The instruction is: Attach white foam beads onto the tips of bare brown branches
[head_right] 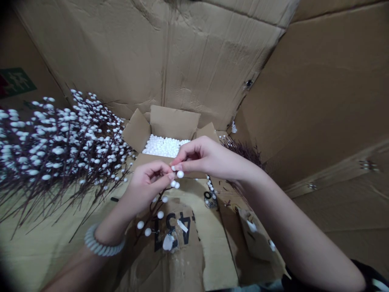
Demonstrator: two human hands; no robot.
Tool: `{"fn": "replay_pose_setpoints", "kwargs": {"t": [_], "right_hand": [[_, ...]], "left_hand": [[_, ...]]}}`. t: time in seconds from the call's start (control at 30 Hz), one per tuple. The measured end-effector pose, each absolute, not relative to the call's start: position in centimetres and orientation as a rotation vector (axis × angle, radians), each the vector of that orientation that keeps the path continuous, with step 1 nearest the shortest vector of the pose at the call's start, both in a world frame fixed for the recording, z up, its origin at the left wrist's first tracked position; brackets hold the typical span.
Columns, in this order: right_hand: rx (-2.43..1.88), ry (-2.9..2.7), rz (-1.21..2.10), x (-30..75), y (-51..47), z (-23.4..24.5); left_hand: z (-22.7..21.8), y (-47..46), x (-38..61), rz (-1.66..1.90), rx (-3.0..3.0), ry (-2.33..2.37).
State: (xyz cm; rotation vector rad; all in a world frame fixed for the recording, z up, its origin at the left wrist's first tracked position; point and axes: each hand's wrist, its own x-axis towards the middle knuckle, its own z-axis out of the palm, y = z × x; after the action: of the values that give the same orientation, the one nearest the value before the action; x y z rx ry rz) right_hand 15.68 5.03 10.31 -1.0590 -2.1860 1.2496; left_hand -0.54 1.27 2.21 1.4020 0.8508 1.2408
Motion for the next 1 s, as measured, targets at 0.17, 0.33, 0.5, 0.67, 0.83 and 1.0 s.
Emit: {"fn": "replay_pose_setpoints", "kwargs": {"t": [0.17,0.33,0.5,0.67,0.83,1.0], "right_hand": [[-1.059,-2.193,1.245,15.8,5.1,10.1],[-1.029,-2.131,1.307,15.7,5.1,10.0],[-1.027,-2.059,1.319,16.1,5.4,9.7],[-1.06,-1.906,1.266,16.9,5.5,9.3],[-1.103,-1.785,1.245,18.2,4.2,9.5],[-1.2,-1.661,1.105,21.3,2.1,9.7]], "left_hand": [[2.2,1.3,-0.6,1.255,1.396,0.828],[2.3,1.4,-0.7,1.229,1.368,0.808],[2.4,1.4,-0.9,1.188,1.264,0.764],[2.5,1.7,-1.9,1.016,1.226,0.699],[3.2,2.1,-4.9,0.983,1.449,0.777],[5.1,2.7,-9.7,1.588,1.482,1.217]]}}
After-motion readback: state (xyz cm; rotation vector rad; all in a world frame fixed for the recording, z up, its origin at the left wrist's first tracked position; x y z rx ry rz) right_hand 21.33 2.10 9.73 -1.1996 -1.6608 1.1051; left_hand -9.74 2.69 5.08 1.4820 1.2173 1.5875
